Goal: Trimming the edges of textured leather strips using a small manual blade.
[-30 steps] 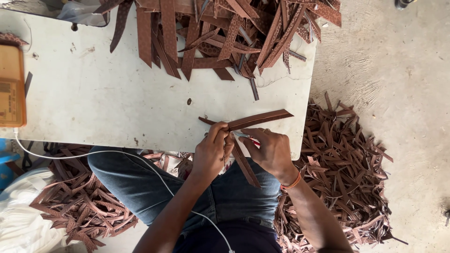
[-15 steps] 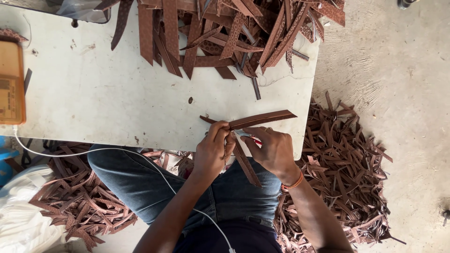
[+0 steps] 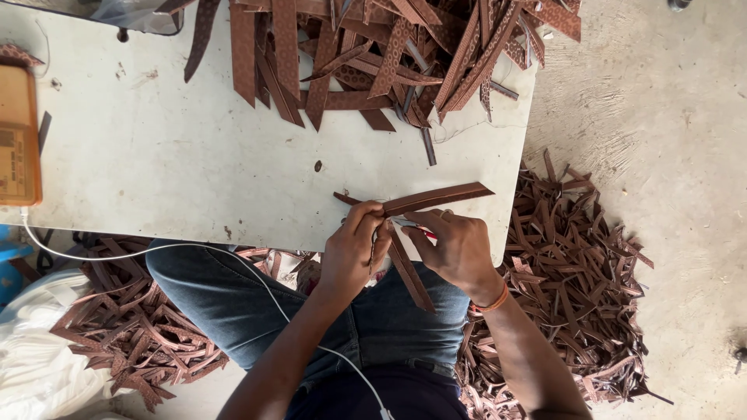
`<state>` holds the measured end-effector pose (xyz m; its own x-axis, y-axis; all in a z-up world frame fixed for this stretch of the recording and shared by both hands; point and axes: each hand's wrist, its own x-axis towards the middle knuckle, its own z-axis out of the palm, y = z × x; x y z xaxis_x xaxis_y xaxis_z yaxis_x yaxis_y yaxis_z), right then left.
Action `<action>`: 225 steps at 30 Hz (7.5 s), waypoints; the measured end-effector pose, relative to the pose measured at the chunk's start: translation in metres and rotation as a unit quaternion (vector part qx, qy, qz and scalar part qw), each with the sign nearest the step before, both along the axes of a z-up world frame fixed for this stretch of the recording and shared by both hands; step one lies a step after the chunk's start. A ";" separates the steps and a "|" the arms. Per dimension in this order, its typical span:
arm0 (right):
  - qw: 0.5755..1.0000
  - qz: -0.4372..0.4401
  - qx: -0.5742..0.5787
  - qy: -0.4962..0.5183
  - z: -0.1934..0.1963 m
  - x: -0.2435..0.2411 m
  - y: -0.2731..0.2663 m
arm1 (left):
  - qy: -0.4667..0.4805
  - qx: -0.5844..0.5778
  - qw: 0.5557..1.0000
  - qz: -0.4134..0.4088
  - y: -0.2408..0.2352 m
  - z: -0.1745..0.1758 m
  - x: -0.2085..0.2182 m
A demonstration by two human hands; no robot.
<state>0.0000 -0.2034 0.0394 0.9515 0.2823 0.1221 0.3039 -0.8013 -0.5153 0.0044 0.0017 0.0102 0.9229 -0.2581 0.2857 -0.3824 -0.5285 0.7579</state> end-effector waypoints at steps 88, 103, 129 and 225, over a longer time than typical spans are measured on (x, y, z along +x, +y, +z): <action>0.918 -0.287 0.252 0.105 -0.003 -0.062 0.016 | 0.013 0.111 0.993 -0.044 -0.014 0.013 0.024; 0.792 -0.247 0.556 0.049 -0.030 -0.004 0.050 | 0.069 -0.003 0.997 -0.045 -0.024 0.005 0.009; 0.803 -0.194 0.559 0.065 -0.057 -0.009 0.042 | 0.033 -0.013 0.999 -0.025 -0.033 -0.003 -0.004; 0.998 -0.032 -0.050 -0.030 0.015 -0.011 0.007 | -0.010 0.007 1.000 0.006 -0.015 0.008 -0.011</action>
<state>-0.0108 -0.1964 0.0548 0.9596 0.2349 0.1548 0.2789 -0.8662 -0.4147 -0.0070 -0.0134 0.0184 0.9199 -0.2513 0.3011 -0.3915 -0.5442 0.7420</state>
